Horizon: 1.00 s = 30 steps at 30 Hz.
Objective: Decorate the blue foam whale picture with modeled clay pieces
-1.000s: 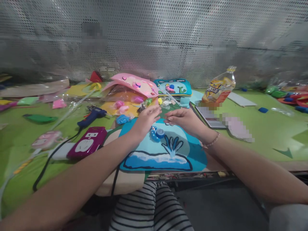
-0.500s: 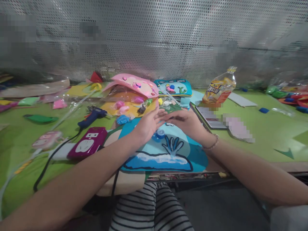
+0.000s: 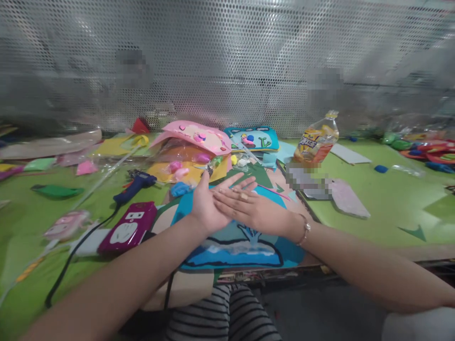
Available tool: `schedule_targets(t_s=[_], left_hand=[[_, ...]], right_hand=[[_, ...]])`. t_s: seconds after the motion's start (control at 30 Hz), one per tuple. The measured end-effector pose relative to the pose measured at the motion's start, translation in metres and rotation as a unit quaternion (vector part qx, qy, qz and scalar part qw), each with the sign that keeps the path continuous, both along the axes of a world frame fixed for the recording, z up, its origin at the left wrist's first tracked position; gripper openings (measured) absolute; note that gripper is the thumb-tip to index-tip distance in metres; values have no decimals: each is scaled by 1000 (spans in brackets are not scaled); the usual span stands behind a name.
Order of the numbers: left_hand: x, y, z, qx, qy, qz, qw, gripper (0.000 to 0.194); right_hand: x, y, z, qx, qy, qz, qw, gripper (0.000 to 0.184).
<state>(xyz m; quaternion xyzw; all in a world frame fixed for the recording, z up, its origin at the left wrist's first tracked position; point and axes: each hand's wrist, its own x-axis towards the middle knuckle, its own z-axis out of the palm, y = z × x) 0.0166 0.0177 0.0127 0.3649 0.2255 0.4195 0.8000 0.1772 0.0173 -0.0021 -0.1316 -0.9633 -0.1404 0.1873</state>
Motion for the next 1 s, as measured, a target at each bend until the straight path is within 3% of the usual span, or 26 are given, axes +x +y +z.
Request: schedule_targets(t_s=[0.2,0.4,0.5,0.7,0.87,1.0], left_hand=[[-14,11,7,-11,-25,4,1000,80],[-9,7,4,-103,-28,-10,994,76],[-8,3,6,-131,-15,-54,990,78],[-19,3,17,-61,-101,-61,991,78],[-14,-6,6,-149,-101,-151,972,74],[-14,-8,12,-136,-141,-145,970,78]], right_hand=[[13,7,5,-9,-56,0,998,53],[-1,5,-2,-9,-30,24,999,72],[2,4,2,0,-37,55,998,66],[20,15,10,30,-40,89,995,68],[8,10,9,45,-51,106,992,60],[16,11,15,66,-64,125,988,60]])
